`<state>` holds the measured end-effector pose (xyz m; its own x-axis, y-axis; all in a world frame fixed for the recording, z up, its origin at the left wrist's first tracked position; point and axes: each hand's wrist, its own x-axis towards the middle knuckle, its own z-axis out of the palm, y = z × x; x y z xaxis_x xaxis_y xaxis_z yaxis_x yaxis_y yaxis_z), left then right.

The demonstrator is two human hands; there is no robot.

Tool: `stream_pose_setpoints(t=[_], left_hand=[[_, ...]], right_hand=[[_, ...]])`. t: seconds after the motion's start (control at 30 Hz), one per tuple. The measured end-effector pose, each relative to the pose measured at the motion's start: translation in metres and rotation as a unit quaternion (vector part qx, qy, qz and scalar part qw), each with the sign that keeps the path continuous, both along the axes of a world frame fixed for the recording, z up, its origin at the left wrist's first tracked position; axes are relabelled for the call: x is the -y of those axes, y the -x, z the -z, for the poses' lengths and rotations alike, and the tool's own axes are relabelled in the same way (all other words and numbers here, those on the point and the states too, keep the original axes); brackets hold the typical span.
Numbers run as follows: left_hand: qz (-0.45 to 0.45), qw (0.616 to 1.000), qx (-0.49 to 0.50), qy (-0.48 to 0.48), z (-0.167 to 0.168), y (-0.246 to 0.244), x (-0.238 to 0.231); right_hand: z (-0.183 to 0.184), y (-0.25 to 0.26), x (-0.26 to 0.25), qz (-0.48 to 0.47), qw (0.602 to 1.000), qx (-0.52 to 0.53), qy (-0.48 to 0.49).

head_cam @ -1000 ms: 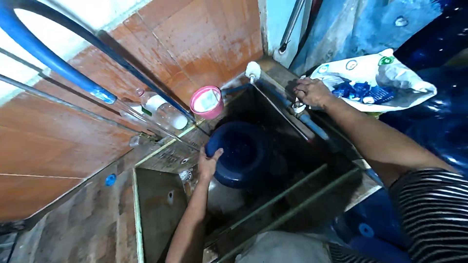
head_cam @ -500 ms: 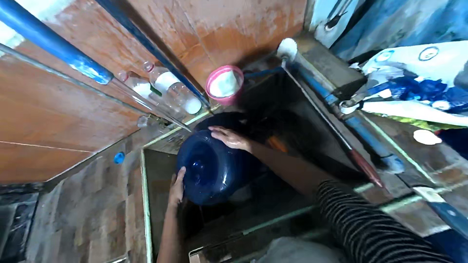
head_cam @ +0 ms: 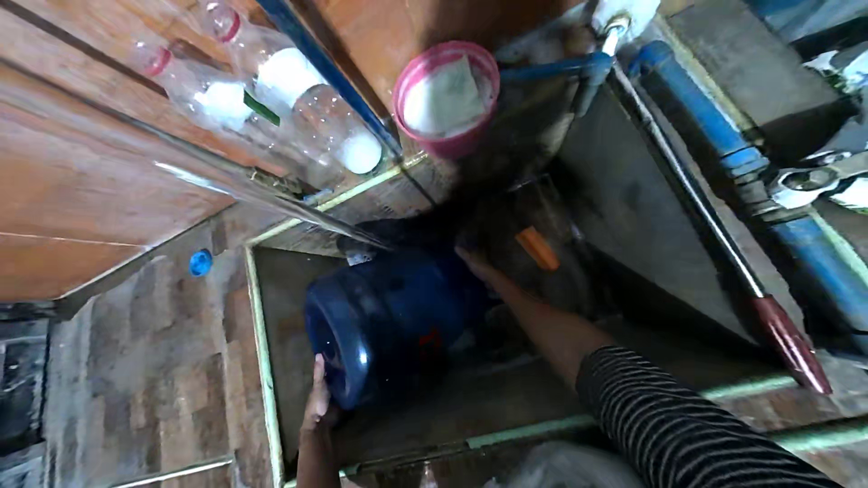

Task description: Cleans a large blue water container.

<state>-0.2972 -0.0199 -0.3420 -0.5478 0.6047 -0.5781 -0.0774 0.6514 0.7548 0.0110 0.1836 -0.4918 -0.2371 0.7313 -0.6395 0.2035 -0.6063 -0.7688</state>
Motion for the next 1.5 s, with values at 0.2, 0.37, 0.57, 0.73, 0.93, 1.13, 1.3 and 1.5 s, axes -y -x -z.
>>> stream_pose_setpoints(t=[0.2, 0.37, 0.57, 0.73, 0.93, 1.13, 1.3, 1.5], left_hand=[[0.037, 0.996, -0.045, -0.075, -0.067, 0.020, 0.021], [0.022, 0.957, -0.174, -0.230, -0.174, 0.021, 0.100], [-0.002, 0.954, -0.184, -0.238, -0.216, 0.014, 0.109], [0.036, 0.962, -0.164, -0.216, -0.258, 0.003, 0.120], [0.071, 0.949, -0.160, -0.261, -0.275, -0.067, 0.096], [0.123, 0.894, -0.276, -0.331, -0.289, -0.109, 0.105], [0.279, 0.763, -0.446, -0.376, -0.291, -0.151, 0.098], [0.311, 0.724, -0.481, -0.384, -0.315, -0.191, 0.080]], right_hand=[[-0.086, -0.008, 0.026, 0.017, 1.000, -0.011, 0.006], [-0.175, -0.053, 0.051, 0.063, 0.984, -0.134, -0.100], [-0.137, -0.046, 0.088, 0.149, 0.958, -0.222, 0.104], [-0.164, -0.054, 0.129, 0.187, 0.941, -0.254, 0.123], [-0.137, -0.069, 0.149, 0.268, 0.903, -0.316, 0.113], [-0.161, -0.093, 0.146, 0.323, 0.877, -0.348, 0.073], [-0.147, -0.115, 0.194, 0.230, 0.924, -0.294, -0.080], [-0.136, -0.122, 0.197, 0.157, 0.964, -0.189, -0.098]])
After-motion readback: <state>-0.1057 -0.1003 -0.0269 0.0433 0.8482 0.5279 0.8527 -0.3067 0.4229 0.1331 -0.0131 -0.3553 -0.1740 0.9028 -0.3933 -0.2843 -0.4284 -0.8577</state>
